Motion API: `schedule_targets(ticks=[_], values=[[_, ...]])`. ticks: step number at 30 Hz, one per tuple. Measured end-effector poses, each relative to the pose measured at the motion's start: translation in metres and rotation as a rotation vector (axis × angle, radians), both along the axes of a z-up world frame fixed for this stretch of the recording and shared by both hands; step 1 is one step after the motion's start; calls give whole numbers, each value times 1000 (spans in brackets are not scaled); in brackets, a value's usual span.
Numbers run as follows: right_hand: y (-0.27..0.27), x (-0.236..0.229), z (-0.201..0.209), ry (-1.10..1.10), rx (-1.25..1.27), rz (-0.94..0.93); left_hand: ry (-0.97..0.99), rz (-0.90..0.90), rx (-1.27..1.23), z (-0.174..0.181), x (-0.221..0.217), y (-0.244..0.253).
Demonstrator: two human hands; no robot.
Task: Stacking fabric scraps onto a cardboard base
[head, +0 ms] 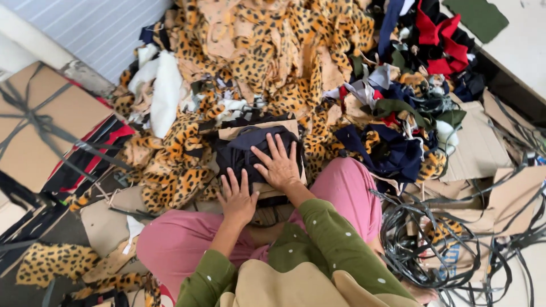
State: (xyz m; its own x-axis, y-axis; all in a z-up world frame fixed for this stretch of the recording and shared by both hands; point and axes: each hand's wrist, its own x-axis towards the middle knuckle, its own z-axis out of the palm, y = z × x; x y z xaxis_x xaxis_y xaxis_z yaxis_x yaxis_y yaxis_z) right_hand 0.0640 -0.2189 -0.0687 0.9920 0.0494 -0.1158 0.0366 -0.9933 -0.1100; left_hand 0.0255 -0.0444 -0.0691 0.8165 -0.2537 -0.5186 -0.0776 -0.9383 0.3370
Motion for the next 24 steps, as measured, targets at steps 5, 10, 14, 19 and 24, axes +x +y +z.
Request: schedule_targets(ticks=[5, 10, 14, 19, 24], values=[[-2, 5, -5, -15, 7, -4, 5, -18, 34, -17, 8, 3], [-5, -1, 6, -58, 93, -20, -69, 0, -55, -25, -7, 11], [-34, -15, 24, -451, 264, -55, -310, 10, -69, -26, -24, 9], [-129, -49, 9, -628, 225, -294, -337, -27, -154, -34, -22, -7], [-206, -72, 8, -388, 269, -722, -566, -97, -77, -24, -23, -44]])
